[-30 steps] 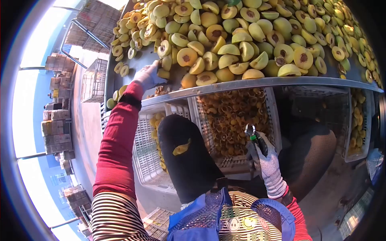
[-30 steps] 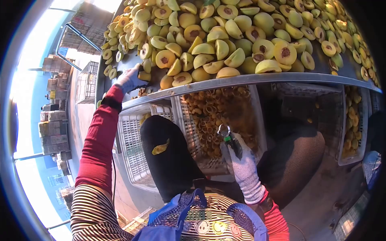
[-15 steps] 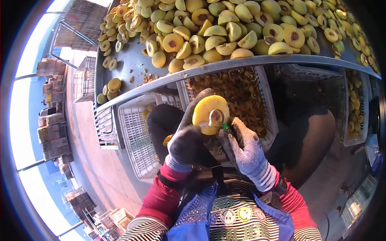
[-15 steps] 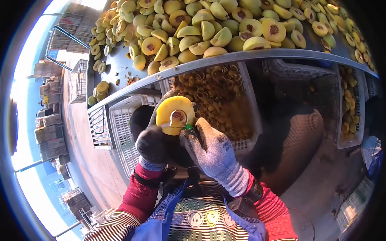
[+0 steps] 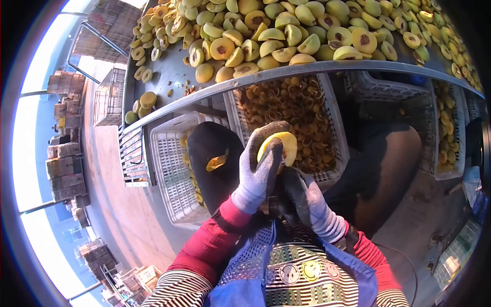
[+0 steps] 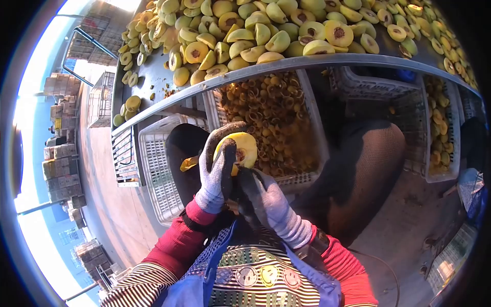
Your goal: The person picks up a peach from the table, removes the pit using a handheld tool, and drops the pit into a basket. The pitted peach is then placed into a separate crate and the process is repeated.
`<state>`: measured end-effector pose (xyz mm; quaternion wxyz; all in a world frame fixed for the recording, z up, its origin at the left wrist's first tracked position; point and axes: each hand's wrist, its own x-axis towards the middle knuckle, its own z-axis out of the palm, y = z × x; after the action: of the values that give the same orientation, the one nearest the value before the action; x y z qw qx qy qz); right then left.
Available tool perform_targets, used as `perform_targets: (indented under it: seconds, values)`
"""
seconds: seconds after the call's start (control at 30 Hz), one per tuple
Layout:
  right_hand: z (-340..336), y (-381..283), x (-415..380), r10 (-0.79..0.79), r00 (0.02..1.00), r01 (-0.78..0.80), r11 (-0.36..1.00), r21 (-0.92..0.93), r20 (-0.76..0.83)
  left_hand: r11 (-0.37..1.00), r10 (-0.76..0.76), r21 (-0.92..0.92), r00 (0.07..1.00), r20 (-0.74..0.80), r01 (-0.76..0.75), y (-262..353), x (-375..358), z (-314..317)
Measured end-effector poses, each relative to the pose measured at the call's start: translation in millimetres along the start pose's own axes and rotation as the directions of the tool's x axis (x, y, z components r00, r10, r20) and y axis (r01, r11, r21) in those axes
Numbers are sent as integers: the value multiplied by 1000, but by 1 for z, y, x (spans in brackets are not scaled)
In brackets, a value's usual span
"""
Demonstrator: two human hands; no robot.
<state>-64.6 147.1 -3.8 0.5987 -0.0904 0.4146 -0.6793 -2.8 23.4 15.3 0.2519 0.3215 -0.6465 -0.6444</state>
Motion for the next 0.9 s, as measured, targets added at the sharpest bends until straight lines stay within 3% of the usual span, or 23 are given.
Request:
perform_targets:
  seconds: [0.03, 0.07, 0.1, 0.13, 0.17, 0.27, 0.3, 0.33, 0.37, 0.4, 0.43, 0.47, 0.5, 0.53, 0.57, 0.6, 0.63, 0.67, 0.73, 0.8, 0.87, 0.9]
  values:
    - [1, -10, -5, 255, 957, -280, 934, 220, 137, 999, 8, -36, 999, 48, -7, -4, 0, -1]
    - [0, -7, -4, 256, 957, -282, 934, 218, 138, 997, 19, -73, 996, 92, -12, -5, 1, -2]
    - [-1, -2, -2, 254, 887, -436, 734, 521, 385, 996, -77, -34, 987, 143, 82, 4, 1, -4]
    - [-1, 1, -2, 144, 791, -594, 413, 691, 594, 982, -80, -157, 983, 163, 106, -3, 0, -2]
    - [2, -4, -6, 78, 751, -653, 228, 722, 655, 966, -108, -214, 978, 176, 145, -2, 0, 1]
    - [-1, 10, -1, -72, 736, -652, 194, 733, 674, 924, -190, -300, 965, 179, 237, -9, -6, 4]
    - [-2, 10, 1, -147, 737, -617, 249, 746, 659, 868, -247, -416, 962, 112, 271, -21, -6, 2]
    - [-4, 7, 5, -192, 742, -605, 219, 765, 642, 798, -311, -528, 949, 52, 291, -30, -8, -1]
    - [-7, 6, 5, -144, 770, -593, 195, 781, 621, 751, -381, -605, 922, -68, 265, -22, -10, -4]
    - [-10, 5, 7, -97, 795, -579, 175, 797, 599, 890, -269, -416, 951, -153, 186, -22, -12, -26]
    - [-13, 9, 9, 45, 824, -559, 222, 799, 564, 967, 105, 249, 967, -231, -46, -18, -20, -51]
    - [-16, 12, 9, 164, 821, -570, 274, 775, 546, 977, -15, -199, 896, -443, -82, -21, -23, -80]
    - [-18, 19, 9, 210, 809, -588, 308, 748, 549, 977, 28, -159, 830, -557, -140, -31, -22, -132]
    - [-18, 23, 10, 258, 792, -611, 345, 713, 554, 953, 274, 256, 825, -494, -164, -4, -7, -149]
    - [-18, 21, 11, 253, 786, -618, 350, 704, 564, 730, 290, 681, 878, -381, 55, -10, -3, -201]
    - [-18, 18, 11, 292, 803, -596, 440, 672, 520, 283, 132, 841, 849, -511, 462, -14, 5, -230]
    - [-17, 18, 14, 325, 822, -568, 523, 636, 467, 210, 285, 921, 881, -379, 328, -5, 17, -222]
    - [-17, 19, 18, 325, 821, -570, 518, 637, 470, 115, 412, 973, 882, -228, 198, 6, 30, -203]
    - [-18, 20, 26, 367, 816, -578, 531, 619, 447, 293, 441, 956, 884, -153, 20, 29, 74, -153]
    - [-17, 14, 30, 437, 812, -583, 583, 566, 387, 244, 151, 968, 984, -97, 58, 36, 132, -123]
    - [-17, 12, 30, 511, 840, -527, 695, 488, 180, -83, -154, 995, 986, -70, 57, 11, 191, -106]
    - [-20, 13, 31, 514, 839, -527, 692, 493, 176, -20, -190, 998, 980, 49, -54, -15, 225, -126]
